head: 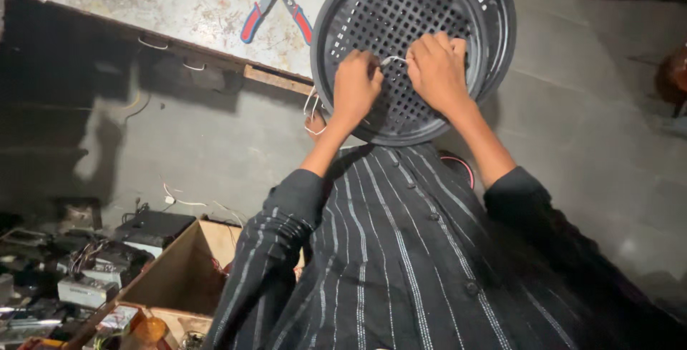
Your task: The person is repairing an electronic device, likely a fan, by soldering wires and securing connections with electrical tape. They use a soldering iron, pliers, and tape to work on the wires and components.
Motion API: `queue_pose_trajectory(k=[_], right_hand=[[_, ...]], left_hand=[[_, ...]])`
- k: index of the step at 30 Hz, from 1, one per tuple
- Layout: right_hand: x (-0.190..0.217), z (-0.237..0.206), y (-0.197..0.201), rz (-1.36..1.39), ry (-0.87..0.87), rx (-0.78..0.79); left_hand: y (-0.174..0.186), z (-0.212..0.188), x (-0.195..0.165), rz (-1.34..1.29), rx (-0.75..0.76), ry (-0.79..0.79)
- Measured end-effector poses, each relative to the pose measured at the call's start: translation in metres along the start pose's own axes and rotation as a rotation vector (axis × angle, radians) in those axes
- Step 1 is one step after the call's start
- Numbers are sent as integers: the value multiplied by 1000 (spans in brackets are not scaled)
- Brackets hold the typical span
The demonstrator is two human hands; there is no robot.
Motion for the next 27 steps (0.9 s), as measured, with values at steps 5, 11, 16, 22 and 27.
queue_pose_trajectory(k=[5,11,16,22,27], right_hand=[[-15,2,-4,63,49,74],[-19,2,-13,-59,155,83],[-34,5,-22,91,109,124],[-43,7,-30,187,43,214],[-45,7,-30,219,-51,328]], left_hand=[[-10,-3,-10,53,-22,38],[-17,-5,-19,97,-83,38],[-21,-6,-27,141,-91,11],[-27,-9,-29,148,-121,-29],[-36,-11,-28,137,-178,-27]])
Point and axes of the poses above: each hand's wrist, its own z-axis towards the middle knuckle, its own y-axis out of the back of the hand, x = y × z, the point moved 2 cm from there along z, towards the middle knuckle, and after that the axes turned 4 degrees about -y, right-handed, at the moved point
